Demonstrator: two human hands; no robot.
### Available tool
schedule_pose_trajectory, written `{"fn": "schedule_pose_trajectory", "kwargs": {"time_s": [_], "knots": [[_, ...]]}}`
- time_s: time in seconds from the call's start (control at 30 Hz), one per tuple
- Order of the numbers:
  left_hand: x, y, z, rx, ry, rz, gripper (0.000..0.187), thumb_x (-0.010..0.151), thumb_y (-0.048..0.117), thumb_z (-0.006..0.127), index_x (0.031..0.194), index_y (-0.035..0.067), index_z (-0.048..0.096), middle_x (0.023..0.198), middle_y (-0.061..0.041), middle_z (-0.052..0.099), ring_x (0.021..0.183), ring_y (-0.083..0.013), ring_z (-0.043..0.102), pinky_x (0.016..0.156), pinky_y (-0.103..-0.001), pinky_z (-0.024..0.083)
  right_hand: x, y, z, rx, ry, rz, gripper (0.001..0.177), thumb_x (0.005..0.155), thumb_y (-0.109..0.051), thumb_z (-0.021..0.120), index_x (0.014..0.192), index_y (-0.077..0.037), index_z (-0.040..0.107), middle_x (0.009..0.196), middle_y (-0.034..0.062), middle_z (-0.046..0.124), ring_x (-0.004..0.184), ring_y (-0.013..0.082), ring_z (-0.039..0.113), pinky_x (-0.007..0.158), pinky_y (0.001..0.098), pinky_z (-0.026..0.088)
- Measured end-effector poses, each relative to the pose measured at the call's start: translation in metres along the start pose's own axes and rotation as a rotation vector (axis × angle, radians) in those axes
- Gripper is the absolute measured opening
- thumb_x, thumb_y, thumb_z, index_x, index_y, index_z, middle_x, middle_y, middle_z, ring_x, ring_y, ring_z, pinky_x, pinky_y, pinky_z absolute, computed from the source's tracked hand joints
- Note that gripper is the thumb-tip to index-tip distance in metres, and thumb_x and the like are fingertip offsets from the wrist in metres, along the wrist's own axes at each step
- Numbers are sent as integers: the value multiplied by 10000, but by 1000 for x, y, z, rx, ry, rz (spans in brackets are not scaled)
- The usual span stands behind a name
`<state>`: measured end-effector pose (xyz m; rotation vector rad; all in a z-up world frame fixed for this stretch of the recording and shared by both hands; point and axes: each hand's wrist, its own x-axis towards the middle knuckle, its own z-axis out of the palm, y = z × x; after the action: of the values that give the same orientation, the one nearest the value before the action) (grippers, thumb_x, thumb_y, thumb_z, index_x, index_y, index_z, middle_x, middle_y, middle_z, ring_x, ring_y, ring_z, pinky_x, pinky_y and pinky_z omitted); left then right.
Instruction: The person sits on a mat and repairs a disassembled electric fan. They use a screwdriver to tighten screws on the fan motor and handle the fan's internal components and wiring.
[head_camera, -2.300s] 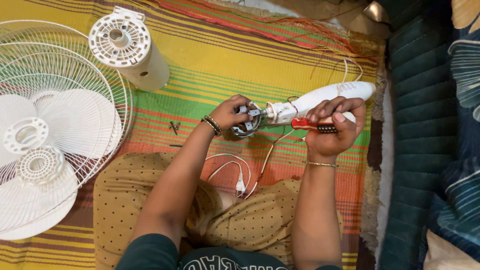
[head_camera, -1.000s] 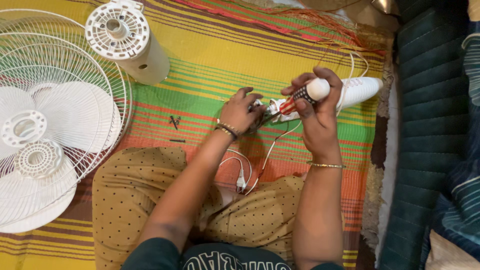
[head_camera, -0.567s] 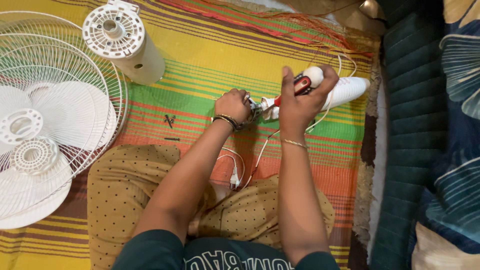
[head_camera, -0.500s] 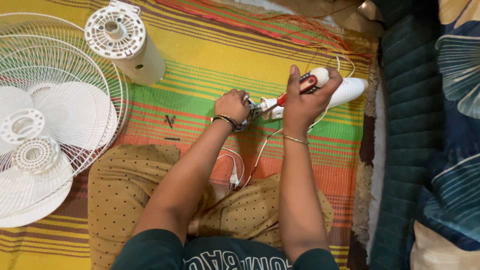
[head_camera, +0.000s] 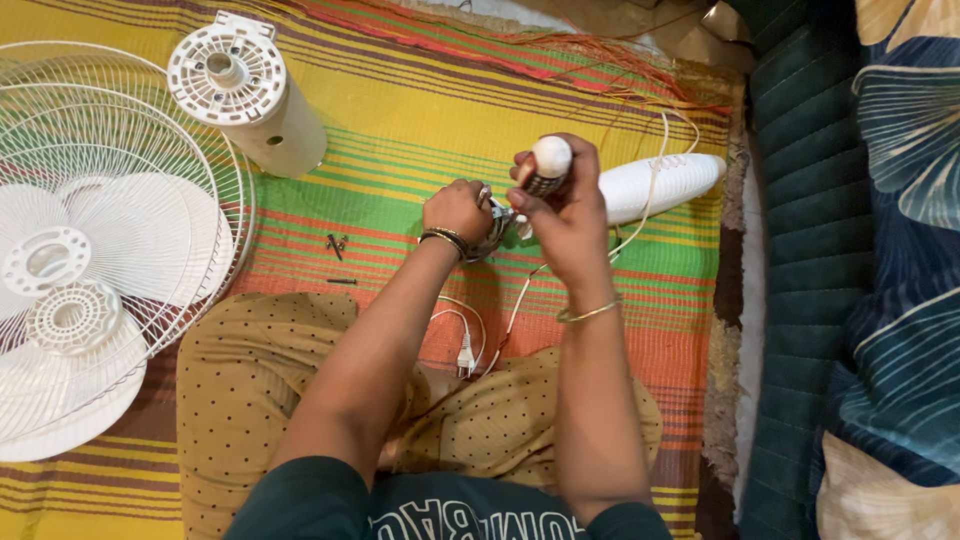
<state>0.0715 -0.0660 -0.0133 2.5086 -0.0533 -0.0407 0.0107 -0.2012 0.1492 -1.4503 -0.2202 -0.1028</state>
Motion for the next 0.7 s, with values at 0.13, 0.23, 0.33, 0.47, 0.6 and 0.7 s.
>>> {"fn": "schedule_pose_trajectory", "kwargs": {"time_s": [0.13, 0.23, 0.33, 0.47, 0.6, 0.7], "knots": [[0, -1, 3, 41, -6, -17, 258, 938, 335, 546, 983, 155, 725, 1018, -142, 705, 948, -367, 686, 802, -511, 543, -7, 2, 22, -274, 148, -152, 603, 897, 53, 817, 1348, -49, 431, 1139, 65, 624, 1030, 146, 632, 926, 293, 570], [0, -2, 6, 15, 10, -13, 274, 955, 353, 535, 1001, 162, 726, 1027, -147, 704, 950, -373, 682, 800, -516, 541, -9, 3, 26, -453, 339, -186, 606, 889, -5, 861, 1310, -50, 428, 1076, 52, 625, 932, 134, 631, 817, 273, 573], [2, -3, 5, 7, 16, -14, 285, 959, 362, 527, 999, 168, 731, 1035, -139, 707, 967, -370, 680, 811, -515, 540, -6, 8, 12, -305, 398, -206, 591, 895, -10, 841, 1299, -56, 411, 1064, 63, 636, 901, 165, 647, 793, 303, 586], [4, -7, 9, 15, -4, -7, 310, 979, 379, 509, 1020, 159, 723, 1045, -141, 707, 976, -369, 679, 819, -515, 537, -12, 20, -35, 119, 84, -100, 578, 906, 13, 767, 1377, -70, 442, 1159, 93, 679, 1045, 223, 691, 897, 360, 606], [5, -7, 10, 16, -3, -14, 325, 985, 387, 490, 1019, 164, 725, 1048, -147, 704, 983, -373, 673, 820, -520, 533, -8, 35, -47, 191, -212, -78, 597, 961, 36, 729, 1492, -45, 469, 1295, 120, 685, 1242, 239, 676, 1087, 376, 571], [4, -8, 10, 41, -6, 0, 341, 1001, 391, 481, 1012, 146, 717, 1053, -137, 708, 982, -367, 678, 828, -516, 536, 1, 41, -35, 179, 22, -124, 505, 978, -28, 753, 1414, -28, 497, 1284, 82, 665, 1164, 212, 693, 972, 354, 598]]}}
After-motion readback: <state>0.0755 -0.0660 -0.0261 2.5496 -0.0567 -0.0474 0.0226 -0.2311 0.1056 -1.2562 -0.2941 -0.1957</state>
